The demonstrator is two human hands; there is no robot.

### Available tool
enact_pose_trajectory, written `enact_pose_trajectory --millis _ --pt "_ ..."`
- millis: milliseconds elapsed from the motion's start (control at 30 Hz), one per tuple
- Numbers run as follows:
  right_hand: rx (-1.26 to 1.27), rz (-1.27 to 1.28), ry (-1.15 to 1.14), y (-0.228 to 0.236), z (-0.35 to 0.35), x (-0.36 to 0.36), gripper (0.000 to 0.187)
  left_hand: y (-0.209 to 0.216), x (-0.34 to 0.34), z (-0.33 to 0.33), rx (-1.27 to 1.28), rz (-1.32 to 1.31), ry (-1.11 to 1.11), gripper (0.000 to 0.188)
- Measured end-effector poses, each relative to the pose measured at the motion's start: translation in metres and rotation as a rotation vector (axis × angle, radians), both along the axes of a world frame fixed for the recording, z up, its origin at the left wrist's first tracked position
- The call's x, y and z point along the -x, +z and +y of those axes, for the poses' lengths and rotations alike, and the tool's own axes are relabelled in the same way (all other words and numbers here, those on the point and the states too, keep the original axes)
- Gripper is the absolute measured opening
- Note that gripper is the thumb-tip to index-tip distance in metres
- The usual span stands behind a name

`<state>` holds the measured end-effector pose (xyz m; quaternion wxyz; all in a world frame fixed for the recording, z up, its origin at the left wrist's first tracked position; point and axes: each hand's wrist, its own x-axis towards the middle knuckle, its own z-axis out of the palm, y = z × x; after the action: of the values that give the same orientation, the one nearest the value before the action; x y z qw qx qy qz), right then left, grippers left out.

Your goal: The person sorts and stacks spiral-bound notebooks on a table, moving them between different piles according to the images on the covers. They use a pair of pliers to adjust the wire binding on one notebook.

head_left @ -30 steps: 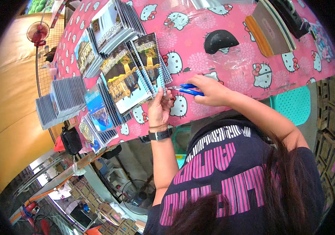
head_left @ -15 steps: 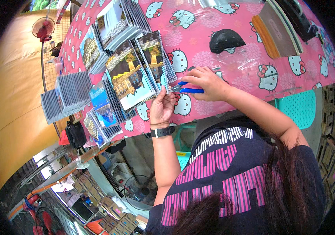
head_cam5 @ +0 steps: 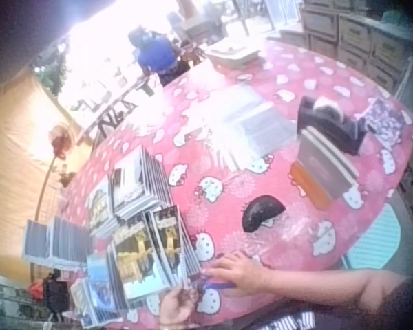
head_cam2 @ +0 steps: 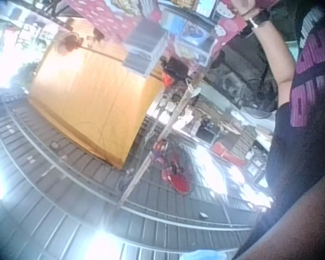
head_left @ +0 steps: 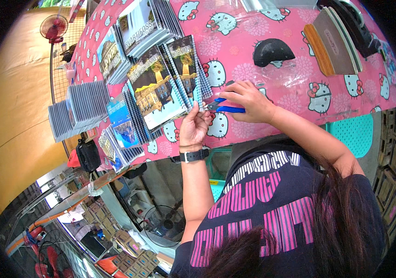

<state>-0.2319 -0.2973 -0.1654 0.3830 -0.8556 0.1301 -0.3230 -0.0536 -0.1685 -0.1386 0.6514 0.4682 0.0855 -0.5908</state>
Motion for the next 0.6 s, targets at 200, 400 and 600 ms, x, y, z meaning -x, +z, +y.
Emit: enact_pose_trajectory --millis 200,400,600 --pt "-0.009 -0.011 0.054 -0.004 -0.004 -0.001 0.045 0.0 0.0 0.0 0.005 0.002 0.0 0.021" --pt "-1.064 0.312 0.448 0.001 -0.007 -0.001 0.034 -0.001 0.0 0.001 -0.032 -0.087 0.024 0.02" --pt "-1.03 0.332 0.52 -0.008 -0.019 0.004 0.042 -0.006 -0.003 -0.001 0.001 -0.065 -0.013 0.022"
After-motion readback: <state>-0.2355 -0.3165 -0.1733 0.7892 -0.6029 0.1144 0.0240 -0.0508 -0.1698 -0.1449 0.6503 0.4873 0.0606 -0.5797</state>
